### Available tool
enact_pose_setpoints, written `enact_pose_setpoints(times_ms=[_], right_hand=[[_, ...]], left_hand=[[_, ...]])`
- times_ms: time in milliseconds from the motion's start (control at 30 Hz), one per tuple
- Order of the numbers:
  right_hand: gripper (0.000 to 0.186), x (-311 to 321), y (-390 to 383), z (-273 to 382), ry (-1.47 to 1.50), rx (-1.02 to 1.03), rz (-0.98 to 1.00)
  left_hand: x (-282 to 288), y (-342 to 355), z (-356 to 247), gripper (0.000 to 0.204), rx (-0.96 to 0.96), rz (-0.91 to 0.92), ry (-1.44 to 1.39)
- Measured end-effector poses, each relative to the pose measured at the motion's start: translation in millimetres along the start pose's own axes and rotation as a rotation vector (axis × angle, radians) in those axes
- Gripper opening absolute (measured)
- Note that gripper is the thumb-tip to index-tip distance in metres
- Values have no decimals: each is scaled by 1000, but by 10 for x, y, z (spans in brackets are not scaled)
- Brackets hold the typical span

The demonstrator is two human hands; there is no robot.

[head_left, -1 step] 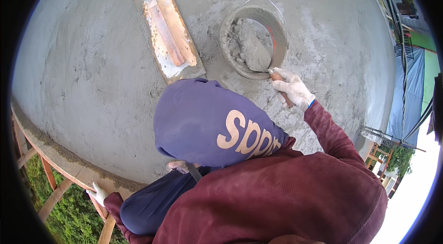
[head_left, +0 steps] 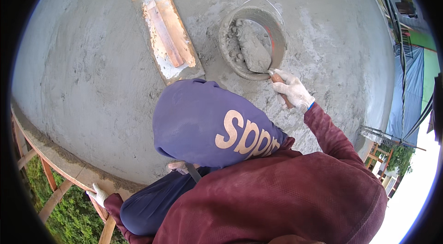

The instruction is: The person smooths a wet concrete surface using a wooden float and a trowel. They repeatedly level the surface, fill small gaps with mortar from a bucket, and continue smoothing along the curved edge of the structure.

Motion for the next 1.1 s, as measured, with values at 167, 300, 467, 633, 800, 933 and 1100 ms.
enact_pose_setpoints(times_ms=[167, 300, 467, 633, 800, 933, 1100], right_hand=[[68, 62, -196, -50, 83, -15, -57], [68, 203, -281, -25, 55, 15, -116], [70, 133, -322, 258, 20, 88, -77], [73, 180, -467, 409, -29, 126, -117], [73, 131, -305, 859, -48, 213, -16], [71, -306, 41, 1539, -207, 293, 110], [70, -1027, 657, 2302, -362, 424, 278]], left_hand=[[-41, -154, -61, 77, 132, 95, -186], [-228, -349, -332, 78, 135, 113, -182], [-67, -110, 102, 87, 63, 94, -93], [-117, -137, -176, 86, -142, -15, 88], [-229, -214, -135, 85, -16, -3, 85], [-25, -257, 74, 87, -46, -83, 146], [-54, -465, -390, 88, 73, 14, 124]])
Point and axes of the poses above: each hand's wrist, its own y-axis towards the middle knuckle, its own x-axis out of the back of the hand, z = x × y, the point moved 2 cm from there along y, towards the middle knuckle, and after that the axes turned 4 degrees about x, right-handed, at the moved point
